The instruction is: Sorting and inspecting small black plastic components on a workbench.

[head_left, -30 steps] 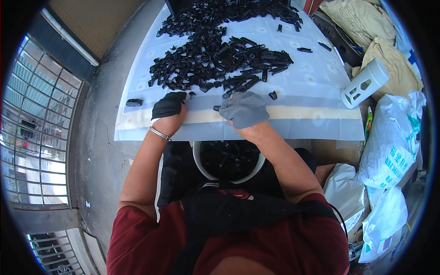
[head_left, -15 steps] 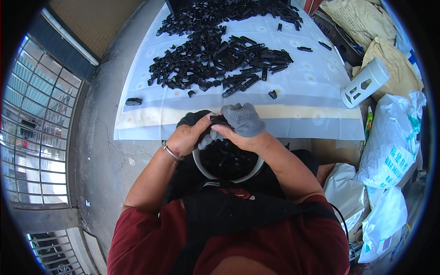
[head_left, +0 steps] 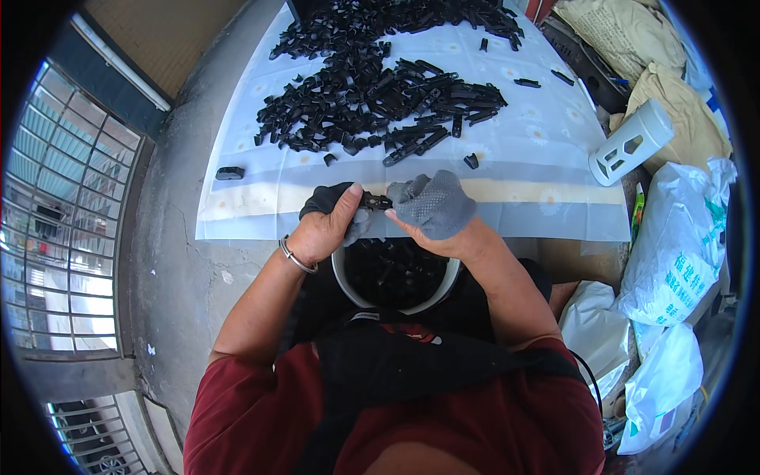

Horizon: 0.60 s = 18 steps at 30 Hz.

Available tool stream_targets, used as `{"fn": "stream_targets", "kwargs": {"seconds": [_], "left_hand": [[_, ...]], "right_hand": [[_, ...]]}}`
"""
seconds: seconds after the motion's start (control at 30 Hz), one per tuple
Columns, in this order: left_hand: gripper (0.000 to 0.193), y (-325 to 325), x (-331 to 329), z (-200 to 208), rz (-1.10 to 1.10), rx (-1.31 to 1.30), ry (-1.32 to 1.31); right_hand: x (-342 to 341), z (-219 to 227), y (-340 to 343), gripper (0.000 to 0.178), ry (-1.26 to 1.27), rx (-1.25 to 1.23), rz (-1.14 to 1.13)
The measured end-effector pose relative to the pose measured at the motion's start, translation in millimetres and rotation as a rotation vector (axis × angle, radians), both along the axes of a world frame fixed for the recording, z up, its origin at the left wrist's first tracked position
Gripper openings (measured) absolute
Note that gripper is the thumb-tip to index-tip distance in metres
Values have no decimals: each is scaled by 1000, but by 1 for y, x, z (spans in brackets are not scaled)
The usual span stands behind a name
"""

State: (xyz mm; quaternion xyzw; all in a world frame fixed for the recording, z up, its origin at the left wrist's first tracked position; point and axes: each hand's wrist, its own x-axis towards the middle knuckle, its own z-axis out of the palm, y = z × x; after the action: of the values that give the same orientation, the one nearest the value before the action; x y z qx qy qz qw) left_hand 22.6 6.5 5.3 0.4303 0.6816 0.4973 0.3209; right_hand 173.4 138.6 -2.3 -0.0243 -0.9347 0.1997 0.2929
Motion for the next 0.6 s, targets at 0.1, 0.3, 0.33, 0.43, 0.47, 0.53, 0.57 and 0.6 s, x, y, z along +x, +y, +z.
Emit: {"fn": "stream_targets", "kwargs": {"seconds": [0.1, 0.3, 0.33, 0.43, 0.47, 0.53, 0.57, 0.6], "left_hand": [[39, 1, 7, 4, -4, -42, 222], [33, -5, 7, 2, -49, -41, 442], [33, -6, 0, 2, -80, -78, 516], [36, -4, -25, -2, 10, -163, 852], [33, 1, -31, -3, 143, -127, 976], [28, 8, -52, -13, 194, -8, 1135], [28, 17, -55, -16, 189, -4, 1134], [26, 27, -56, -16, 155, -128, 1176]], "right_hand": [[-5, -5, -8, 17, 44, 73, -1], [-15, -13, -19, 19, -79, 18, 47], [-15, -11, -16, 20, -183, -48, 103], [-14, -11, -3, 20, -198, 46, -118], [-14, -12, 7, 19, 11, 122, -139], [-25, 11, 20, 21, -191, 311, -322], [-30, 2, 29, 21, -193, 312, -328], [-36, -12, 36, 20, -136, 283, -386]]}}
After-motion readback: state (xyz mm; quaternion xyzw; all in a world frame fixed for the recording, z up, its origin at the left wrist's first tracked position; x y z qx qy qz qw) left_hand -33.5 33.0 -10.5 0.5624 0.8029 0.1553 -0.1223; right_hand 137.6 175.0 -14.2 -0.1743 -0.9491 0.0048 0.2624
